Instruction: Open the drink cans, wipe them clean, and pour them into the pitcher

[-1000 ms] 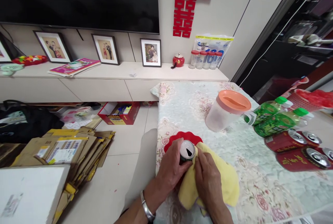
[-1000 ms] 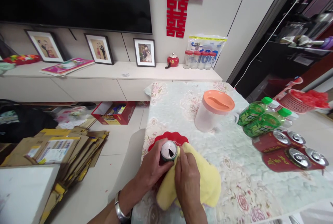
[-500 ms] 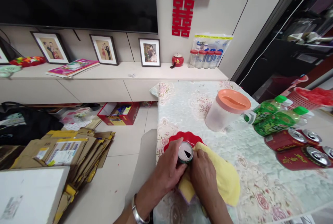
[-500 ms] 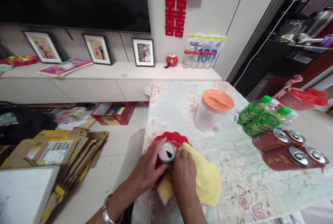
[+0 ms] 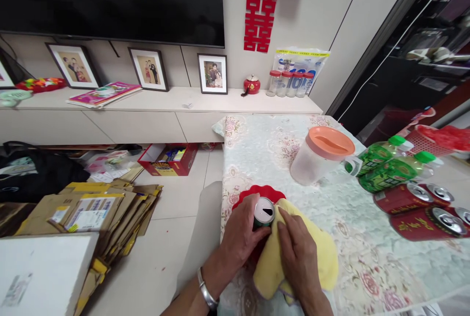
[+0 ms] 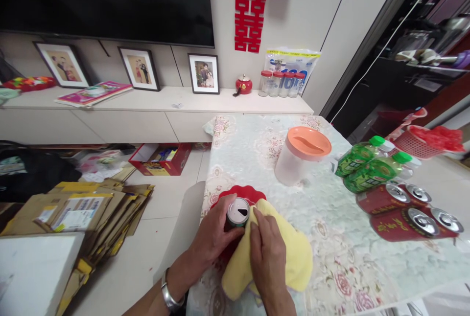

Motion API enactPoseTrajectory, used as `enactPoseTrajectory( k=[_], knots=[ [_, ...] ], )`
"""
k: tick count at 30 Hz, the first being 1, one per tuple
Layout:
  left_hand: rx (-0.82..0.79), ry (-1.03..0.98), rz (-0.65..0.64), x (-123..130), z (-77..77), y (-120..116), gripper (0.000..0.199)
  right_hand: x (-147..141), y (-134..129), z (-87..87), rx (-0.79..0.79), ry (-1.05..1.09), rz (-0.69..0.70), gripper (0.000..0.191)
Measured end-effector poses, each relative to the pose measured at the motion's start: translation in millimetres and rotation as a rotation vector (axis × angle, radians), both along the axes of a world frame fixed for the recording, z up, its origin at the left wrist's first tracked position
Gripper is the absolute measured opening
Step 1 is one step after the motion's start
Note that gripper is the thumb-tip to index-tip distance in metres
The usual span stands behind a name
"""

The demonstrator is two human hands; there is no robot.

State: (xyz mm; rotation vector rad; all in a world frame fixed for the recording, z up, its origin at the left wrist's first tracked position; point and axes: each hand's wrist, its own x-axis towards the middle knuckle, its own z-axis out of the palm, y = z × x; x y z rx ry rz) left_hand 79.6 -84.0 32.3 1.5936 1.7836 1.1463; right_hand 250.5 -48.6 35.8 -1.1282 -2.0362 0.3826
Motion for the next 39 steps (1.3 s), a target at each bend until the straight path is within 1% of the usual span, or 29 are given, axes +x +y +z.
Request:
enactPoseTrajectory(
  k=[3,6,11,14,16,18,20,22,25,28,31,33,36,39],
  knots=[
    [-0.046,-0.062,-0.009,2.0,0.0,0.7,0.071,-3.9,0.3,-7.5,-0.009,-0.119,-0.024,0.029],
    [-0.074,-0.079,-0.034,0.7,6.6,1.0,0.072,-7.3,3.7,-13.8,-0.039,-0.226,-0.011,0.025],
    [-0.104,-0.084,-0.102,-8.9,21.9,-1.8,0.071,-13.1,9.6,-12.2,-0.095,-0.360,-0.010,0.028],
    [-0.105,-0.075,-0.135,-13.5,27.7,-3.6,0.077,-15.9,10.4,-10.6,-0.112,-0.381,-0.013,0.028],
    [-0.099,-0.062,-0.138,-14.0,28.2,-3.8,0.082,-15.5,9.9,-10.6,-0.114,-0.362,-0.011,0.026],
    [-0.093,-0.060,-0.122,-12.7,26.4,-3.2,0.081,-12.7,8.7,-10.2,-0.107,-0.321,0.000,0.024],
    [-0.080,-0.059,-0.093,-10.3,23.6,-2.2,0.075,-8.3,7.1,-7.9,-0.089,-0.267,0.014,0.027],
    [-0.063,-0.050,-0.056,-7.3,21.4,-1.3,0.067,-3.6,5.4,-3.0,-0.073,-0.166,0.021,0.031],
    [-0.052,-0.037,-0.008,-2.8,21.0,0.0,0.061,0.4,2.8,5.7,-0.073,0.004,0.026,0.029],
    [-0.048,-0.026,0.019,1.4,23.0,1.9,0.057,-0.6,0.7,6.9,-0.042,0.052,0.010,0.028],
    [-0.066,-0.031,0.056,4.7,24.7,3.7,0.052,-3.5,0.4,-1.4,-0.010,-0.069,-0.025,0.030],
    [-0.082,-0.054,0.060,5.3,25.1,3.8,0.052,-5.4,1.4,-7.7,-0.015,-0.168,-0.025,0.028],
    [-0.094,-0.102,0.006,2.3,25.2,1.4,0.057,-8.4,4.1,-11.3,-0.033,-0.261,-0.010,0.028],
    [-0.070,-0.123,-0.071,-4.9,24.8,-2.2,0.062,-12.3,7.4,-8.2,-0.051,-0.339,-0.013,0.030]
  ],
)
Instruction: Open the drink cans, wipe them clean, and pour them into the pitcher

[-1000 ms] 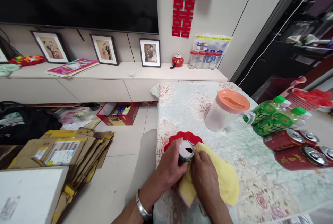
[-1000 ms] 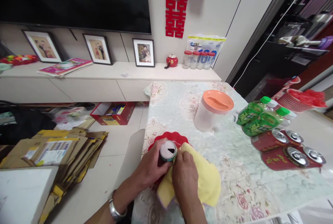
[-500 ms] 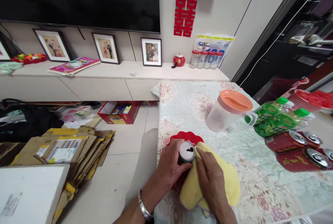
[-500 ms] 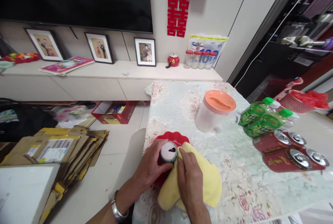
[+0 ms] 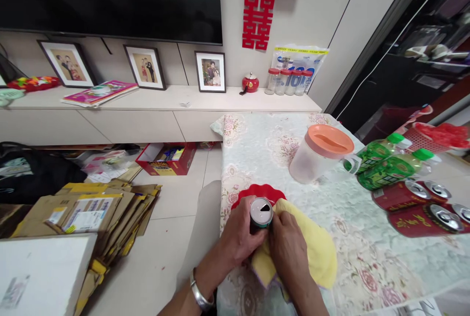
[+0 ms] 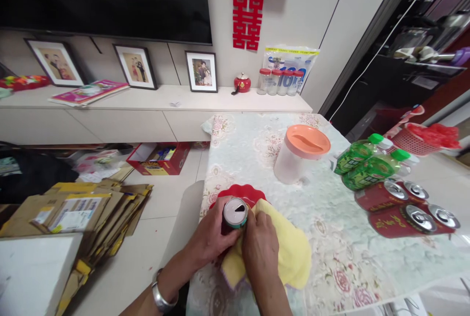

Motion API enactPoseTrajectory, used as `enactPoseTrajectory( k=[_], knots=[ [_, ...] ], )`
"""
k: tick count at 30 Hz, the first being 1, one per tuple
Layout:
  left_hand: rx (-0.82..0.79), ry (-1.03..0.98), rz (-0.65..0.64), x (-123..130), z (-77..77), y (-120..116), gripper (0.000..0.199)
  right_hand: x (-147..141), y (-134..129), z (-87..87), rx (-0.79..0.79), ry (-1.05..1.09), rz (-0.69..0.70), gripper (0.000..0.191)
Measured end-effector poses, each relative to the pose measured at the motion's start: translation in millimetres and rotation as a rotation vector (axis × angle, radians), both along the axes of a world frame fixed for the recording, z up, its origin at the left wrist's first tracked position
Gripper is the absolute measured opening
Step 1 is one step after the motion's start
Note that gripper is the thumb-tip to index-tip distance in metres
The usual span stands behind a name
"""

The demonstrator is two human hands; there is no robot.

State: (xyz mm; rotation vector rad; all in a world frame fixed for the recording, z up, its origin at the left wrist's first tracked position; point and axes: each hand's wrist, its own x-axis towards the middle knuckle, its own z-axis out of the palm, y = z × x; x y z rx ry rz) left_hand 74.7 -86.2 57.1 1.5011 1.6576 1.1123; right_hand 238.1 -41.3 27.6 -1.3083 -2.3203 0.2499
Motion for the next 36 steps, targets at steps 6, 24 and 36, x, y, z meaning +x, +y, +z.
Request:
enactPoseTrajectory(
  k=[6,24,36],
  knots=[
    [0.069,0.058,-0.098,-11.4,-4.5,-2.8,0.084,-3.2,1.6,4.2,-0.009,0.004,0.009,0.026],
    [0.051,-0.042,0.050,5.7,-8.1,3.8,0.060,3.9,-7.7,3.7,0.026,0.220,-0.012,0.026],
    [0.076,-0.014,0.082,8.5,-15.0,5.2,0.064,9.0,0.3,9.9,0.013,0.202,0.042,0.026]
  ],
)
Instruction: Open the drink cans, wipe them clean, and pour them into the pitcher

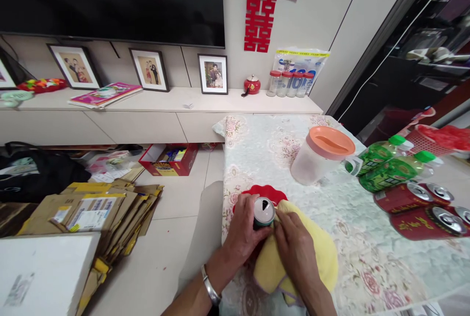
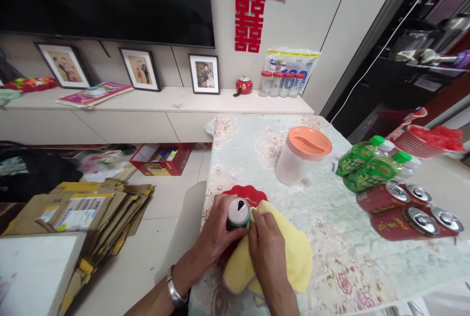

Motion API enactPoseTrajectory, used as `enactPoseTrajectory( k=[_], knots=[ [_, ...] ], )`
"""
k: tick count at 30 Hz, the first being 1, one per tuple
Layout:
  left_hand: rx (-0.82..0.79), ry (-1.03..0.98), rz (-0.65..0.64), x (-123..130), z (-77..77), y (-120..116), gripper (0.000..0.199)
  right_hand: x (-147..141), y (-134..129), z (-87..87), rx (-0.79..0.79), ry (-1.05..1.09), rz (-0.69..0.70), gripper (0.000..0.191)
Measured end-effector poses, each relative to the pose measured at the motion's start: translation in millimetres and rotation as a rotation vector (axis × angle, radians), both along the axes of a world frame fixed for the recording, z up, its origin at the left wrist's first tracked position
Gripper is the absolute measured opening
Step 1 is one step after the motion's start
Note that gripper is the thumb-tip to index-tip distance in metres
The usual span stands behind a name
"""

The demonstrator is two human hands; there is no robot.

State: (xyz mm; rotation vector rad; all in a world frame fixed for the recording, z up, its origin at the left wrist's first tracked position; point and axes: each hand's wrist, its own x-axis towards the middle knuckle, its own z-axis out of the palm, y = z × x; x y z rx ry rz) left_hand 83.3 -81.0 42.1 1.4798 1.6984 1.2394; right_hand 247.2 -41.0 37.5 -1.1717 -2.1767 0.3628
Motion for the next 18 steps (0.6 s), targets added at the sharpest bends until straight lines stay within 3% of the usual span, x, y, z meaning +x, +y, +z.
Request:
enactPoseTrajectory(
  k=[5,9,15,18],
  knots=[
    [-0.002,-0.048,-0.026,2.9,-7.9,-1.3,0.070,7.2,-4.2,27.1,0.162,0.101,-0.042,0.022],
    [-0.028,-0.044,-0.023,4.4,-9.6,-1.2,0.072,2.7,-6.3,43.5,0.216,0.051,0.021,0.022],
    [-0.065,-0.087,-0.031,4.4,-4.1,0.7,0.061,-10.9,1.6,49.9,0.090,-0.241,0.017,0.021],
    [-0.058,-0.089,-0.006,4.4,-5.7,1.6,0.059,-16.4,8.5,62.3,-0.044,-0.385,0.047,0.022]
  ],
)
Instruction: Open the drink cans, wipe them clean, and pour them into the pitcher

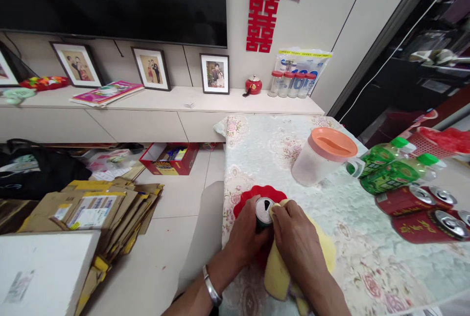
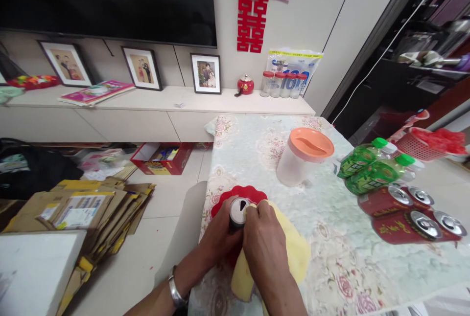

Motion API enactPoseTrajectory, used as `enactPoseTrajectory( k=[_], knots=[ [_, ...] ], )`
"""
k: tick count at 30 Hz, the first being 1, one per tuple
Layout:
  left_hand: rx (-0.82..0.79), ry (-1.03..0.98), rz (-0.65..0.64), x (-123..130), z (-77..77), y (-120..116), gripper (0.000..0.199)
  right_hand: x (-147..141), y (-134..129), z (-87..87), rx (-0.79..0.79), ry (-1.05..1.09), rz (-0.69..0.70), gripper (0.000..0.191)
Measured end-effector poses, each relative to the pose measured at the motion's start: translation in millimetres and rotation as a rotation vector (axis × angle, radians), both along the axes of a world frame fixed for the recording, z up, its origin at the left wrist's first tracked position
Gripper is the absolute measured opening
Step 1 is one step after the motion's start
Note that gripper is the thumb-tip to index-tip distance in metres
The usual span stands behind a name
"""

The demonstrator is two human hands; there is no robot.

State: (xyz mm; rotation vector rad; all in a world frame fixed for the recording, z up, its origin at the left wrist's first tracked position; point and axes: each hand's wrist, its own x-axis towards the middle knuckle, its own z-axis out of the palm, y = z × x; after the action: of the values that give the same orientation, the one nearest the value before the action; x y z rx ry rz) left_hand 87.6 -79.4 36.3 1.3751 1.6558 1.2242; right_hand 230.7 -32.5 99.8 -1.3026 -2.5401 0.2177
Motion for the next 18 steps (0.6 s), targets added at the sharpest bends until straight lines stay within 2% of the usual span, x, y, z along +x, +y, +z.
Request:
enactPoseTrajectory(
  k=[3,6,8,12,15,18],
  knots=[
    [-0.002,-0.012,-0.009,0.0,-3.4,0.2,0.058,-3.9,7.2,17.0,-0.141,-0.050,0.042,0.025],
    [0.013,-0.017,-0.024,0.6,-3.4,0.3,0.051,-8.6,12.8,28.3,-0.216,0.009,0.089,0.025],
    [0.033,-0.015,-0.025,1.0,-0.9,0.7,0.044,-13.3,14.8,29.3,-0.201,0.034,0.108,0.024],
    [0.111,-0.002,-0.048,1.2,4.7,1.7,0.031,-22.0,15.7,21.8,-0.124,-0.074,0.178,0.025],
    [0.114,-0.007,-0.052,1.3,7.2,1.6,0.036,-23.7,16.2,18.7,-0.078,-0.129,0.180,0.021],
    [0.051,-0.031,-0.026,2.1,10.4,0.7,0.040,-24.5,15.5,20.1,-0.027,-0.155,0.111,0.020]
  ],
)
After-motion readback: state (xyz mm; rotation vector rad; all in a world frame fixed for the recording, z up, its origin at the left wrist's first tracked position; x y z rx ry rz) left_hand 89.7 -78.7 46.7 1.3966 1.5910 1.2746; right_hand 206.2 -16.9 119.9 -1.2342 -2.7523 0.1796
